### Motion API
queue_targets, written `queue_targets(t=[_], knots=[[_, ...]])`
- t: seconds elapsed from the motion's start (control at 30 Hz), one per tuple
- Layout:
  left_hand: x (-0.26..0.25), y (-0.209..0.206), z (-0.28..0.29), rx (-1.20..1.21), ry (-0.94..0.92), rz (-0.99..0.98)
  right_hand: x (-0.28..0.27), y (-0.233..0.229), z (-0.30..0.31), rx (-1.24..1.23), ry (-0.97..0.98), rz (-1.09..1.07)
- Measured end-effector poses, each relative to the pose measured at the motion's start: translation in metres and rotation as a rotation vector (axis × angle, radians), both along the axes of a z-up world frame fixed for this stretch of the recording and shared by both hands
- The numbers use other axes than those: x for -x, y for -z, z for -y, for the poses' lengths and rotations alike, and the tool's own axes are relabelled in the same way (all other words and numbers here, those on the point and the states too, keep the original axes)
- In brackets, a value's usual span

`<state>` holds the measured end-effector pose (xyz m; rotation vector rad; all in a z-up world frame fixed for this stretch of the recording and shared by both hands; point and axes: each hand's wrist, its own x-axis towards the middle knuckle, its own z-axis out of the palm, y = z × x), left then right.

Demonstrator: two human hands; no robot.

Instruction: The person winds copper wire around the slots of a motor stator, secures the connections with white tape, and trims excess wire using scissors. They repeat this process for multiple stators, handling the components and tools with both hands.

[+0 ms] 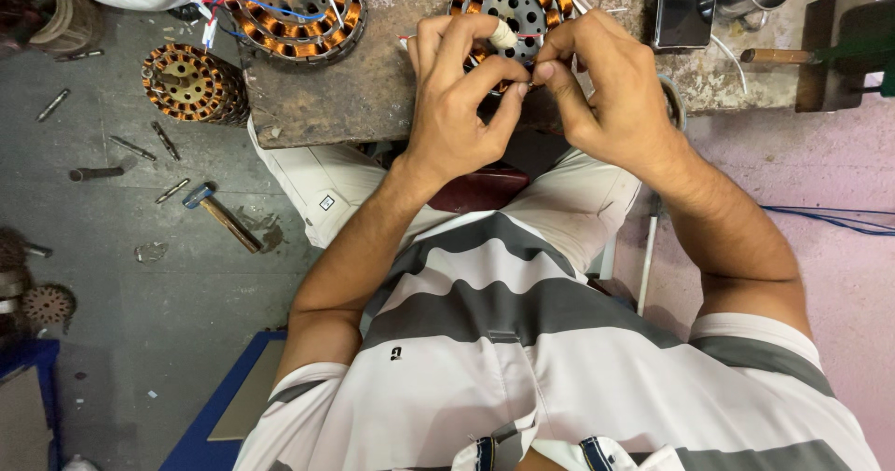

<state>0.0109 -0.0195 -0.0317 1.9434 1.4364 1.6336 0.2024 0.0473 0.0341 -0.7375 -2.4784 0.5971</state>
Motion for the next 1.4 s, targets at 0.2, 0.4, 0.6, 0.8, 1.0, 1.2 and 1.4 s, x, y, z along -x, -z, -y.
queue_targets(t=[0.2, 0.4, 0.6, 0.8, 1.0, 1.2, 1.4], knots=[[0.004, -0.001, -0.002, -0.026, 0.029, -0.059, 0.0, 0.005, -0.001, 0.058, 0.036, -0.044], [0.006, 0.002, -0.003, -0.039, 0.038, -0.043, 0.003, 0.004, -0.004, 0.095, 0.056, -0.056], [0.002, 0.009, -0.005, -0.034, -0.006, 0.057, 0.004, -0.001, 0.0, 0.03, 0.073, -0.012], [-0.001, 0.012, -0.005, -0.011, -0.003, 0.122, 0.001, -0.004, 0.003, 0.032, 0.069, 0.018], [-0.001, 0.014, -0.006, -0.015, 0.004, 0.133, 0.003, -0.005, 0.003, 0.043, 0.048, 0.018], [-0.001, 0.015, -0.006, -0.026, 0.004, 0.125, 0.004, -0.007, 0.003, 0.047, 0.039, 0.022], [-0.002, 0.017, -0.007, -0.03, 0.02, 0.148, 0.001, -0.007, 0.004, 0.032, 0.035, 0.038]])
